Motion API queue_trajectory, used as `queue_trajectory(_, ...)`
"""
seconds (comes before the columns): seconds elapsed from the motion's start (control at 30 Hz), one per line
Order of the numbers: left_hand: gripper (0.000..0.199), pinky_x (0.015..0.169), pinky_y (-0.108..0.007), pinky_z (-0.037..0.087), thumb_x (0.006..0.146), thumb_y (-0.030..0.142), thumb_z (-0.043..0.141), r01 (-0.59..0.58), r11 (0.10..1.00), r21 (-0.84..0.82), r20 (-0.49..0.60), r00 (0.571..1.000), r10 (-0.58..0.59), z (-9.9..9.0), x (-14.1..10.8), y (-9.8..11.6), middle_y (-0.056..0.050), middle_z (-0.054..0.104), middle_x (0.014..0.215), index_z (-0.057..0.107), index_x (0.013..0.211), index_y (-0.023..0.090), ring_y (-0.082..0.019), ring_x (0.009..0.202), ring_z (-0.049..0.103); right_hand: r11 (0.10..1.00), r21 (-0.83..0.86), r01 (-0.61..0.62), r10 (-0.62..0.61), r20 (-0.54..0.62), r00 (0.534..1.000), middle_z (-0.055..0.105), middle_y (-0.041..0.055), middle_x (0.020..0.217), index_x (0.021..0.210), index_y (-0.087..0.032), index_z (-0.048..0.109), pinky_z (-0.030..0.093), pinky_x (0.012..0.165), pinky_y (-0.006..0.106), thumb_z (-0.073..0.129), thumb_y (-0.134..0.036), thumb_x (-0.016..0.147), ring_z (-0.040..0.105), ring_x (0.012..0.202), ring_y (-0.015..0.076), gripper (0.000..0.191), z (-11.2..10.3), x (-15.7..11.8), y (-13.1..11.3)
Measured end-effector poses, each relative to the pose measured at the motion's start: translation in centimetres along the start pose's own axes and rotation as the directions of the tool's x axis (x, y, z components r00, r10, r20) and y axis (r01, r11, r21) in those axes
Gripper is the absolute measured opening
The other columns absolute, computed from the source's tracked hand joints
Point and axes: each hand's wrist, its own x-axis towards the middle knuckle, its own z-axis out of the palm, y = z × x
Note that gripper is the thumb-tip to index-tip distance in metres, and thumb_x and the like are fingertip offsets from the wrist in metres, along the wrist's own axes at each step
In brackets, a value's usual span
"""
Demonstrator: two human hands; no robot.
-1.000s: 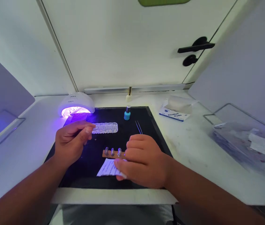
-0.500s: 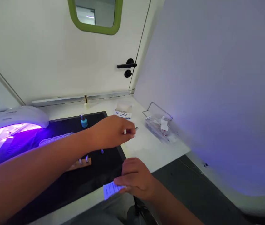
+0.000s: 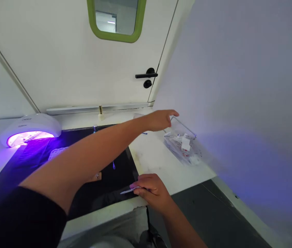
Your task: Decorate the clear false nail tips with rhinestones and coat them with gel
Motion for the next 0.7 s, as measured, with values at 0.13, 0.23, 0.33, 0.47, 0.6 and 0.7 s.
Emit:
queue_trajectory(0.13, 0.044, 0.078, -0.032, 0.047, 0.094, 0.018, 0.046, 0.019, 0.998, 0.058, -0.214, 0.977, -0.006, -2.4, -5.7, -1.1, -0.006, 0.065, 0.111, 0.048, 0.138, 0.018, -0.016, 0.088, 0.06, 0.999, -0.051, -0.002, -0.002, -0.078, 0.997, 0.049, -0.002, 0.045, 0.075, -0.015, 0.076, 0.03, 0.041, 0.021, 0.049, -0.049, 0.098, 0.042, 0.041, 0.009, 0.049, -0.2, 0.6, -0.7)
queue_trajectory(0.23, 0.034, 0.074, -0.03, 0.045, 0.09, 0.023, 0.058, -0.01, 0.988, 0.153, -0.216, 0.975, 0.043, -3.1, -13.6, -0.6, -0.002, 0.068, 0.102, 0.061, 0.124, 0.024, -0.013, 0.079, 0.06, 0.996, -0.081, 0.031, -0.038, -0.095, 0.995, 0.049, -0.0016, 0.049, 0.083, -0.016, 0.076, 0.032, 0.043, 0.023, 0.05, -0.041, 0.099, 0.044, 0.044, 0.0101, 0.04, -0.3, 1.8, -1.7)
queue_trajectory(0.33, 0.027, 0.075, -0.028, 0.048, 0.093, 0.024, 0.058, -0.021, 0.988, 0.154, -0.152, 0.987, 0.044, -2.2, -22.1, 0.4, -0.002, 0.067, 0.101, 0.063, 0.12, 0.023, -0.013, 0.083, 0.061, 0.989, -0.074, 0.129, -0.129, -0.003, 0.992, 0.05, -0.002, 0.053, 0.089, -0.017, 0.076, 0.031, 0.044, 0.022, 0.057, -0.032, 0.096, 0.043, 0.045, 0.0089, 0.026, -0.2, 4.2, -3.0)
queue_trajectory(0.47, 0.031, 0.076, -0.028, 0.05, 0.092, 0.025, 0.061, 0.025, 0.999, 0.023, -0.333, 0.943, -0.016, 0.2, -29.6, 0.5, -0.006, 0.066, 0.102, 0.059, 0.123, 0.019, -0.015, 0.089, 0.061, 0.959, -0.074, 0.274, -0.263, 0.133, 0.956, 0.05, -0.0033, 0.058, 0.096, -0.017, 0.074, 0.031, 0.047, 0.021, 0.058, -0.024, 0.095, 0.043, 0.05, 0.0081, 0.018, 1.4, 8.7, -4.3)
queue_trajectory(0.6, 0.031, 0.072, -0.028, 0.051, 0.092, 0.026, 0.062, -0.073, 0.997, -0.027, -0.553, 0.832, 0.046, 1.8, -32.1, -1.1, -0.008, 0.065, 0.098, 0.058, 0.12, 0.016, -0.015, 0.084, 0.06, 0.911, -0.161, 0.38, -0.338, 0.24, 0.91, 0.047, -0.0042, 0.057, 0.082, -0.015, 0.069, 0.028, 0.048, 0.022, 0.053, -0.024, 0.098, 0.04, 0.05, 0.0077, 0.024, 4.0, 12.7, -4.7)
queue_trajectory(0.7, 0.02, 0.068, -0.025, 0.051, 0.09, 0.02, 0.064, -0.054, 0.999, -0.003, -0.688, 0.725, 0.037, 2.4, -32.4, -2.1, -0.004, 0.066, 0.086, 0.063, 0.11, 0.016, -0.013, 0.075, 0.061, 0.879, -0.188, 0.438, -0.373, 0.302, 0.878, 0.041, -0.0043, 0.057, 0.064, -0.015, 0.055, 0.026, 0.05, 0.023, 0.047, -0.022, 0.099, 0.036, 0.05, 0.008, 0.037, 5.5, 14.5, -4.6)
